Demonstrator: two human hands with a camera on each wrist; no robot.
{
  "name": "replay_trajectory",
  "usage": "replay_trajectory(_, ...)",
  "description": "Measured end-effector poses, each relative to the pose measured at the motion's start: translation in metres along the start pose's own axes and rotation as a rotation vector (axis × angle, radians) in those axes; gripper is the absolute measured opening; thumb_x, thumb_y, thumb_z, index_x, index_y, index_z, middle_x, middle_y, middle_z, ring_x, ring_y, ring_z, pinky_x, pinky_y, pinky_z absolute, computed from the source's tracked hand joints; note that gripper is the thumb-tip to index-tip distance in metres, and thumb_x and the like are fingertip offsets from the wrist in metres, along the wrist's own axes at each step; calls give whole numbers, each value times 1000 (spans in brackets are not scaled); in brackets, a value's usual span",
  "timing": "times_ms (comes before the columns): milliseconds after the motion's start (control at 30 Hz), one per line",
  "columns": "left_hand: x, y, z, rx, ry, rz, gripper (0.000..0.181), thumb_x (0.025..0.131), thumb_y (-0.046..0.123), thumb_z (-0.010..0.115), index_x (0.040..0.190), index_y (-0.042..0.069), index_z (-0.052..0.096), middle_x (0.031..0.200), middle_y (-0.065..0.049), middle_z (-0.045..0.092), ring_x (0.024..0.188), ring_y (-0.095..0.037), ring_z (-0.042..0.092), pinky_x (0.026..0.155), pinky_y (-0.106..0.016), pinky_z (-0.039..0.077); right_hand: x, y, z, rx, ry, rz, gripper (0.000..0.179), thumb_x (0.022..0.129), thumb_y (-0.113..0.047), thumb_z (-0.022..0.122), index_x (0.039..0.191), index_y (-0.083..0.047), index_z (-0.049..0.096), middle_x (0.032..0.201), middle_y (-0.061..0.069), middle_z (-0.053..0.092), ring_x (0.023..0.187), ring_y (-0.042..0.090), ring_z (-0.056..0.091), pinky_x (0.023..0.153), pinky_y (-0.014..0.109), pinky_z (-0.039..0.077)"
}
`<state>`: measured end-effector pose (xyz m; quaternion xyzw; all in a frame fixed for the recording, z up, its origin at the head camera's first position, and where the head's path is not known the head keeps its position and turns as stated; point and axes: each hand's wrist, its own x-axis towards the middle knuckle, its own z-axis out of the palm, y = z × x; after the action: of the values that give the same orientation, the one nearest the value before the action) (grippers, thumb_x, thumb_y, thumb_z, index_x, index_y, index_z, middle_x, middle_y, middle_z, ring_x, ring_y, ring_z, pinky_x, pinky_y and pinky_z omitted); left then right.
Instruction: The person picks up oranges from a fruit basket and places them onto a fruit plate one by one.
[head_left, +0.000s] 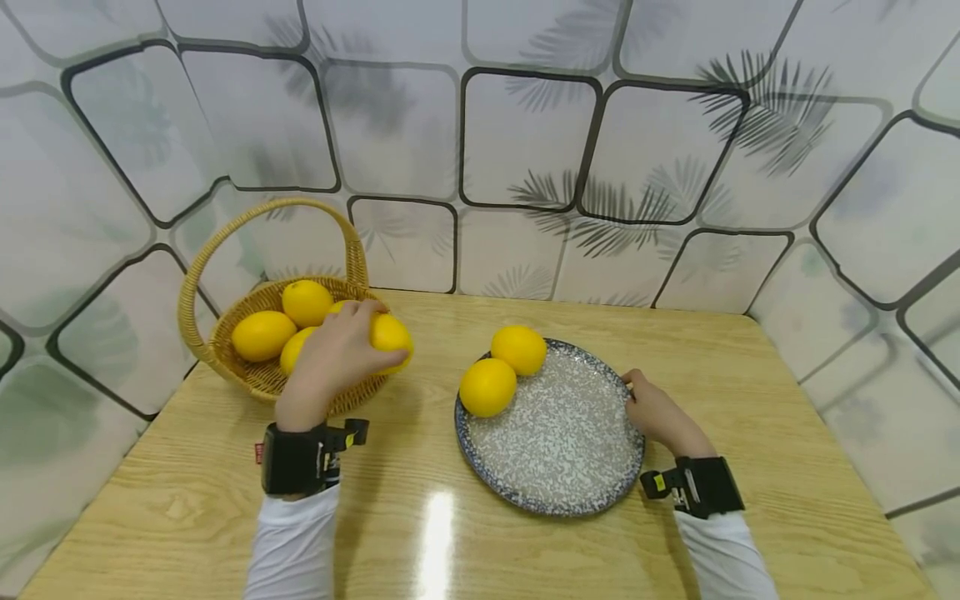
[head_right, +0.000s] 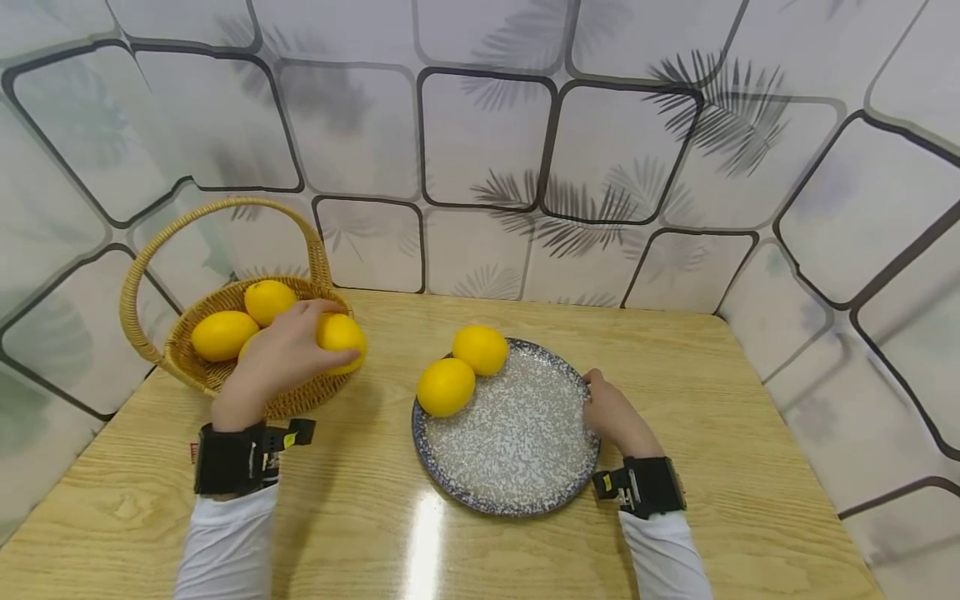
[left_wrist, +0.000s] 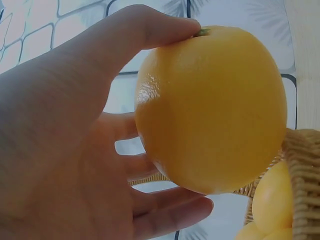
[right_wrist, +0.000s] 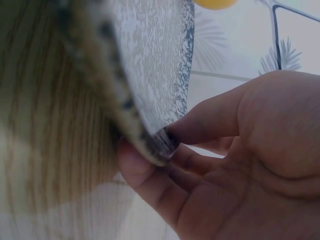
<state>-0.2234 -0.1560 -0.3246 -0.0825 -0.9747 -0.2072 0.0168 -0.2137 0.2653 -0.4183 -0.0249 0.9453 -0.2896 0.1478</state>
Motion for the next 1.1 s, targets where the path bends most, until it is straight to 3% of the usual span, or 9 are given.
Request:
replay_trajectory(333,-1,14,-2,15,86,52,72,77,50,68,136,12,49,132,-18,54,110,-41,50,83,-56,48,2,-1,-1,-17,2,-6,42,98,-1,31,137,14,31,126,41,54,94,33,54,75,43,48)
replay_trajectory(500,-1,23,-1,22,97,80,73,76,51,68,135,13,49,132,-17,54,105,-39,52,79,-53,49,1,0,-2,-14,-9,-2,43,98,-1,30,138,13,30,127,42,53,95,33,54,75,43,48)
replay_trajectory(867,5,44,19,18,116,199,75,77,50,69,136,10,49,132,-19,56,106,-35,55,82,-50,52,1,2,1,-18,-3,-7,42,98,-1,31,138,14,31,123,40,55,89,31,54,69,37,45)
replay_trajectory(1100,10,57,32,10,118,236,78,76,52,68,140,13,46,136,-15,55,105,-35,56,79,-48,55,1,1,0,-21,3,-11,42,98,-1,31,137,14,31,122,40,55,88,31,54,69,37,46)
